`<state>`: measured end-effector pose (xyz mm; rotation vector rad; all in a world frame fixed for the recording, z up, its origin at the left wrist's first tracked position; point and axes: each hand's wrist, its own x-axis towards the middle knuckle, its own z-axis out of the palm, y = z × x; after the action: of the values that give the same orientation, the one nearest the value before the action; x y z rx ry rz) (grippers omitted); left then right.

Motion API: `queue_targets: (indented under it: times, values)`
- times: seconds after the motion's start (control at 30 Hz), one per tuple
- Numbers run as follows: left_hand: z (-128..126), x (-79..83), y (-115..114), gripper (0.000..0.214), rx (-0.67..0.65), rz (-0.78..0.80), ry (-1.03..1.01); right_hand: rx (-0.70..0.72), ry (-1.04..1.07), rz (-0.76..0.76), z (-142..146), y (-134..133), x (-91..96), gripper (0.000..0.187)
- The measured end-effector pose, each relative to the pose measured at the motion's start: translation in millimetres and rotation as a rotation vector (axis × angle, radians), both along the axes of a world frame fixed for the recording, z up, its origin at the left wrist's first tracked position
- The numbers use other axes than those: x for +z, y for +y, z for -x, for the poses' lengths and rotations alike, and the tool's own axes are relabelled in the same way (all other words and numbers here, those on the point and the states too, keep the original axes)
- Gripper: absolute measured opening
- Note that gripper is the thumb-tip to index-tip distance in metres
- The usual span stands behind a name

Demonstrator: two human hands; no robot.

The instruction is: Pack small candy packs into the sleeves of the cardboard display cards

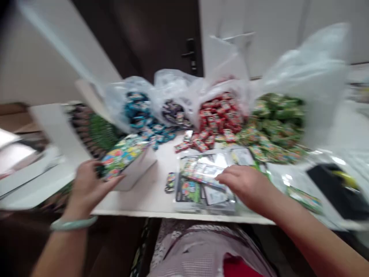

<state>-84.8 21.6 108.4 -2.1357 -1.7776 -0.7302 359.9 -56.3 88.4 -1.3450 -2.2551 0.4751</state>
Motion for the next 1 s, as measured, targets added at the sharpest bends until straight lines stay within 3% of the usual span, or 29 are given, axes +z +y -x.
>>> queue_targets:
  times: [0.07,0.17,0.27,0.33,0.43,0.53,0.67,1.0]
  values:
    - [20.0,-0.3,-16.8,0.057,0.055,-0.05,0.044,0.323,0.021,-0.118,81.6,32.2,23.3,0.032]
    - [16.2,-8.5,-22.2,0.053,0.031,-0.087,0.046,0.654,0.138,-0.277,176.6,62.8,57.5,0.036]
    - [8.2,-13.6,-23.1,0.042,0.007,-0.11,0.001,0.773,0.34,-0.257,232.2,85.0,72.7,0.038]
    - [8.9,-15.2,-24.7,0.042,0.009,-0.11,-0.025,0.708,0.486,-0.163,255.0,98.6,67.0,0.041]
    - [13.1,-16.7,-26.2,0.051,0.024,-0.091,-0.05,0.497,0.669,0.136,279.6,118.5,42.3,0.052]
    - [14.3,-17.7,-26.4,0.051,0.026,-0.081,-0.071,0.337,0.688,0.408,295.5,134.4,18.4,0.061]
    - [13.8,-18.4,-26.0,0.05,0.016,-0.097,-0.075,0.244,0.573,0.386,301.1,143.0,8.5,0.059]
    - [17.1,-18.4,-23.9,0.041,-0.015,-0.109,-0.07,0.138,0.329,0.358,306.1,146.7,21.3,0.052]
